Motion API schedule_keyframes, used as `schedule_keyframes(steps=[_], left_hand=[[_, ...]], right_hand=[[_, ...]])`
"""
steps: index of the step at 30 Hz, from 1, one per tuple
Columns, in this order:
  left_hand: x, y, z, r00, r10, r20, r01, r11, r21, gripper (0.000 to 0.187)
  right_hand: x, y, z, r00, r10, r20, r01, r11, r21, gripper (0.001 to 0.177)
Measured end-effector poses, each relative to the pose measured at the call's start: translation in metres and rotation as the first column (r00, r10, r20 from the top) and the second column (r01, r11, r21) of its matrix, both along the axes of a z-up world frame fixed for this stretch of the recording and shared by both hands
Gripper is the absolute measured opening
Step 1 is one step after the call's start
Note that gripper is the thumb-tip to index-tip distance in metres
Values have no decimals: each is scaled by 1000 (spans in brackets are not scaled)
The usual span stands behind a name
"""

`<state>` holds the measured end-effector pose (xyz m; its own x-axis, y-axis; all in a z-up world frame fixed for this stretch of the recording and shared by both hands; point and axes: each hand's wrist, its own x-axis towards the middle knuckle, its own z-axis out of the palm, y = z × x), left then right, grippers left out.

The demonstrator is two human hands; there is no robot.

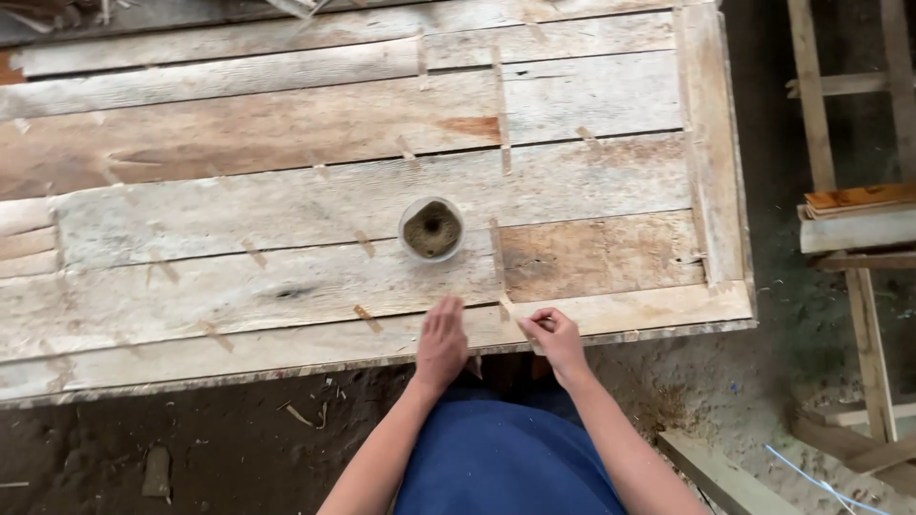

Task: The person repeatedly dips thin wooden strips into a small container of paste and applies them to the surface of a wooden board. They place the strips in a pattern across the board, pressing them down by hand.

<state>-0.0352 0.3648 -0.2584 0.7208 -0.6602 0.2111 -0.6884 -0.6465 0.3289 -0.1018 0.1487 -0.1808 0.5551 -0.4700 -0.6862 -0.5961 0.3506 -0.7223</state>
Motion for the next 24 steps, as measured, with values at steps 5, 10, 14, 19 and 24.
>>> schedule_keyframes(steps=[5,10,14,19,24], left_hand=[[5,51,-3,971,197,136,-214,969,125,58],[2,94,-7,909,391,141,-404,911,76,51],[10,115,15,880,474,-8,-460,858,228,58],[16,129,7,908,417,-42,-387,873,296,59],[27,150,-11,918,392,-64,-380,913,150,54]], right_hand=[[23,50,2,991,131,-38,-129,991,46,28],[33,71,-2,981,189,-48,-187,981,46,28],[31,73,-4,979,186,-82,-183,982,36,29],[33,74,1,981,189,-41,-188,982,15,21],[32,77,-6,988,157,-8,-156,986,50,21]])
